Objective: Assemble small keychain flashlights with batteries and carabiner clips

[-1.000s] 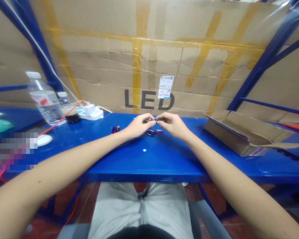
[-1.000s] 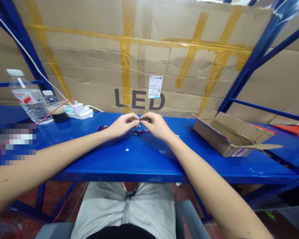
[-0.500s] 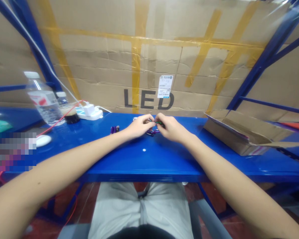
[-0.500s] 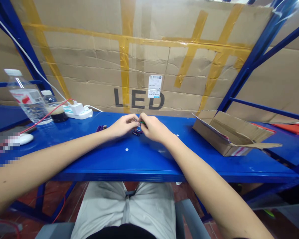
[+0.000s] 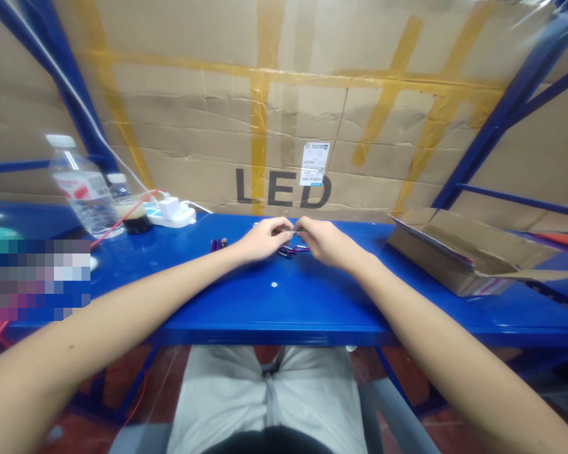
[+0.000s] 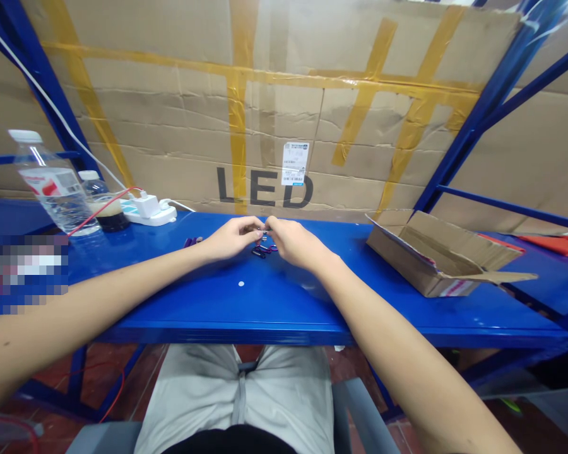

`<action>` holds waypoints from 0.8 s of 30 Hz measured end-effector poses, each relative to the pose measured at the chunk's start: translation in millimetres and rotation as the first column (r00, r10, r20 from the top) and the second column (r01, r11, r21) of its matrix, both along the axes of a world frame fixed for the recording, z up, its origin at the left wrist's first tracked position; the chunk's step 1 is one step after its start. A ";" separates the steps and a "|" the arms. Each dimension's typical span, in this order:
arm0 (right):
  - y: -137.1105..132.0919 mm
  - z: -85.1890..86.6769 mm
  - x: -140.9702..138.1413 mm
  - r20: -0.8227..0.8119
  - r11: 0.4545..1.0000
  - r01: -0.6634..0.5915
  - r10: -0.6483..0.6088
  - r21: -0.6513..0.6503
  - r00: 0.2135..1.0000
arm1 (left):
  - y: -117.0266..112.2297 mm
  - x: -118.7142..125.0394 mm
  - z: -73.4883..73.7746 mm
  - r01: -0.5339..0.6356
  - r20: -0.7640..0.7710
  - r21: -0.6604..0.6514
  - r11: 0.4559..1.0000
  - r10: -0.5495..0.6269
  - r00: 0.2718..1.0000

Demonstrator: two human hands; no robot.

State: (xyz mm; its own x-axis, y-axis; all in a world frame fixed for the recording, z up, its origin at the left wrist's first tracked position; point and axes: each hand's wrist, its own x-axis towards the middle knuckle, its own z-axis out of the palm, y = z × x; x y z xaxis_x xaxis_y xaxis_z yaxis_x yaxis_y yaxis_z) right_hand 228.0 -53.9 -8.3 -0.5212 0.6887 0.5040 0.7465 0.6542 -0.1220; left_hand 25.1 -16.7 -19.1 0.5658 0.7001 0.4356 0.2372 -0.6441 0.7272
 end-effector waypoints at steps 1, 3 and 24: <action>0.7 -0.1 0.8 -0.007 1.000 -0.016 0.016 0.010 1.000 | 0.5 -0.7 0.4 0.006 -0.008 0.010 1.000 -0.005 1.000; 2.1 -0.1 2.6 -0.029 0.998 -0.047 0.048 0.035 0.998 | 1.1 -1.8 1.1 0.010 -0.026 0.025 1.000 -0.010 1.000; 2.4 -5.2 2.7 0.015 0.983 -0.124 0.123 0.139 0.992 | -9.7 -3.1 18.0 -0.056 -0.169 0.097 0.994 0.072 0.983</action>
